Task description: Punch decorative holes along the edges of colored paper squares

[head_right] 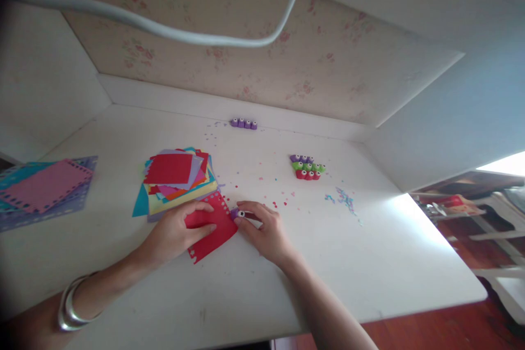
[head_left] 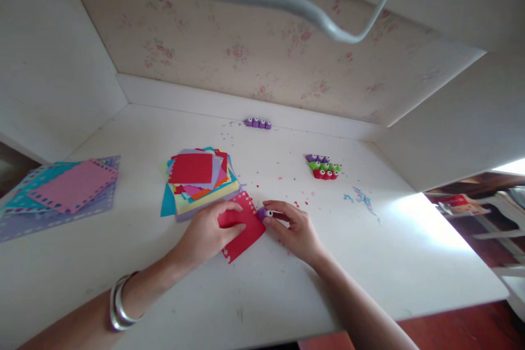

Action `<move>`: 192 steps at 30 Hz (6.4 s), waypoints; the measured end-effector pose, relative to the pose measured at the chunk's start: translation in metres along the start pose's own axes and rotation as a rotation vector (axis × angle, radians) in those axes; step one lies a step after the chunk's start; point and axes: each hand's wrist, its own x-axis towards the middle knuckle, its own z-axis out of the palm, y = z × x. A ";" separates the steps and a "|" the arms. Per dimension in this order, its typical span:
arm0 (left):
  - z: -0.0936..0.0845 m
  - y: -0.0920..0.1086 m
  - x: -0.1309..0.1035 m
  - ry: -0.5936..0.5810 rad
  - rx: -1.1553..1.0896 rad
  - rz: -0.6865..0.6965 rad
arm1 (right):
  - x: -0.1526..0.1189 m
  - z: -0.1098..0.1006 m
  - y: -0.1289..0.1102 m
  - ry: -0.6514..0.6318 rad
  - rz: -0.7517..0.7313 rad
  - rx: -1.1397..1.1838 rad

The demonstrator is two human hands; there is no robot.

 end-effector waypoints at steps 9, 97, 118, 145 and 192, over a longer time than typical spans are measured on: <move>-0.001 -0.001 -0.001 -0.013 0.010 0.023 | 0.000 0.002 0.005 0.016 0.057 0.016; 0.018 -0.012 -0.020 -0.065 0.301 0.280 | 0.062 -0.044 -0.045 -0.683 0.408 -0.463; 0.023 -0.011 -0.015 0.023 0.389 0.260 | 0.045 -0.143 -0.024 -0.085 0.174 -0.697; 0.026 -0.018 -0.017 0.031 0.424 0.291 | 0.175 -0.236 0.060 -0.106 0.261 -1.315; 0.012 -0.002 -0.005 0.079 0.069 0.141 | 0.002 -0.027 0.011 -0.051 -0.312 -0.409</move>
